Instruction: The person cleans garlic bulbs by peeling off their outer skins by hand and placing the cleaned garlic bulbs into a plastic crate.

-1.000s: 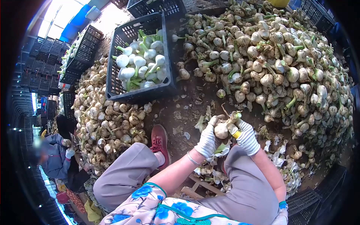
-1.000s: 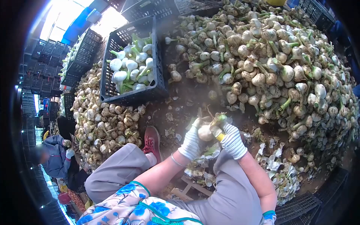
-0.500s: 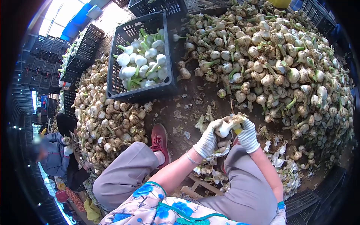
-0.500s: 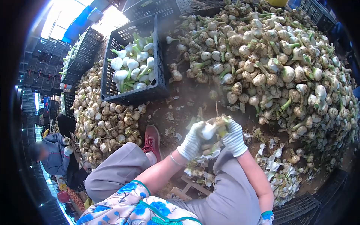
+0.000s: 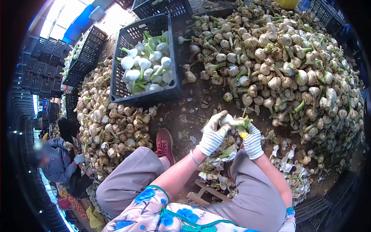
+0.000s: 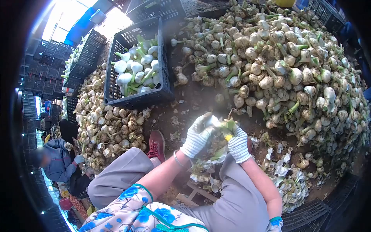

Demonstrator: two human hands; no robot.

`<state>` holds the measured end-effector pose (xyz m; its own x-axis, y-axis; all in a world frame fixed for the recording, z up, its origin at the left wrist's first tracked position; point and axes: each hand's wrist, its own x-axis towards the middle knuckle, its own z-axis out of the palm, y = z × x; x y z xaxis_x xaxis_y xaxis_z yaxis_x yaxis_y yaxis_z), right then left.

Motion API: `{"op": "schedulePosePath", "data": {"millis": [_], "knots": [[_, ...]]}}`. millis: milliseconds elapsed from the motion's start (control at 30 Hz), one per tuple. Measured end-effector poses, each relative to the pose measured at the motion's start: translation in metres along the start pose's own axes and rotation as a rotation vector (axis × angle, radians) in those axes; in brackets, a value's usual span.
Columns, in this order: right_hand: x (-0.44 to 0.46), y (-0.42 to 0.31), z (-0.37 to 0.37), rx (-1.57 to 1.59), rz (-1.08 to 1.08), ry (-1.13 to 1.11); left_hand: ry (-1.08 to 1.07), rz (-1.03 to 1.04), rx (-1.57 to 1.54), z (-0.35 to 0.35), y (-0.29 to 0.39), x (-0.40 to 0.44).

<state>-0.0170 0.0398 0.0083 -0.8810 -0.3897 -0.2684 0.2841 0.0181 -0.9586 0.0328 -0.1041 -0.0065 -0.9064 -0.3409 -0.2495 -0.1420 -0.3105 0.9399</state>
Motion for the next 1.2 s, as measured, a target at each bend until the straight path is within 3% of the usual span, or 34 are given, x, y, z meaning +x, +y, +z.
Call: {"op": "schedulePosePath", "data": {"millis": [67,133,200,267,333,400,467,533,600,667,733,800,833,867,933,967,1000,1067,1167,1200], "knots": [[0.001,-0.002,-0.001,0.038,-0.056,-0.056,-0.174,0.064,0.061,-0.002,0.007,0.004],[0.007,0.0,-0.008,-0.018,-0.106,-0.104,-0.182,0.11,0.222,-0.005,0.012,0.008],[0.018,0.004,-0.017,0.142,0.16,-0.043,-0.301,-0.321,-0.164,-0.002,0.03,0.005],[0.015,0.005,-0.018,0.104,0.102,-0.03,-0.374,-0.357,-0.2,-0.006,0.027,0.007],[0.009,0.008,-0.02,0.019,0.097,-0.065,-0.318,-0.071,0.097,-0.017,0.007,0.011],[0.005,0.0,-0.016,0.044,0.134,-0.089,-0.132,-0.014,0.254,-0.017,0.016,0.008],[0.0,0.002,-0.012,-0.066,0.014,-0.156,-0.086,-0.039,0.235,-0.019,0.022,0.009],[0.012,-0.004,-0.009,0.103,0.058,-0.03,-0.117,0.054,0.387,-0.022,0.035,0.005],[0.025,0.012,-0.02,-0.451,0.03,0.043,-0.089,-0.196,-0.095,-0.017,0.057,0.003],[0.024,0.07,-0.029,-1.43,-0.304,-0.561,-0.067,-0.242,-0.4,-0.017,0.06,0.009],[-0.002,0.032,-0.024,-1.016,-0.055,-0.986,-0.076,-0.237,-0.457,-0.021,0.061,0.018],[-0.012,0.017,-0.033,-0.387,0.172,-0.898,0.046,-0.265,-0.645,-0.03,0.037,0.033],[-0.009,-0.027,-0.036,-0.113,0.477,-0.828,0.1,-0.321,-0.704,-0.034,0.029,0.038],[-0.008,-0.02,-0.04,0.076,0.49,-0.75,0.104,-0.325,-0.706,-0.037,0.025,0.036],[-0.008,-0.009,-0.031,-0.406,0.315,-0.764,0.105,-0.493,-0.807,-0.04,0.02,0.035],[-0.001,-0.019,-0.018,-1.24,0.233,-0.84,0.16,-0.451,-0.746,-0.035,0.017,0.034],[-0.001,-0.026,-0.009,-1.333,0.165,-0.636,0.229,-0.467,-0.796,-0.032,0.01,0.035],[0.004,-0.013,-0.006,-0.977,-0.307,-0.218,0.165,-0.536,-0.667,-0.034,-0.001,0.025],[0.012,-0.037,0.015,-0.795,-0.723,-0.118,0.237,-0.574,-0.623,-0.006,0.016,0.007],[0.014,-0.031,0.01,-0.797,-0.721,-0.113,0.248,-0.58,-0.593,-0.003,0.011,0.004]]}}
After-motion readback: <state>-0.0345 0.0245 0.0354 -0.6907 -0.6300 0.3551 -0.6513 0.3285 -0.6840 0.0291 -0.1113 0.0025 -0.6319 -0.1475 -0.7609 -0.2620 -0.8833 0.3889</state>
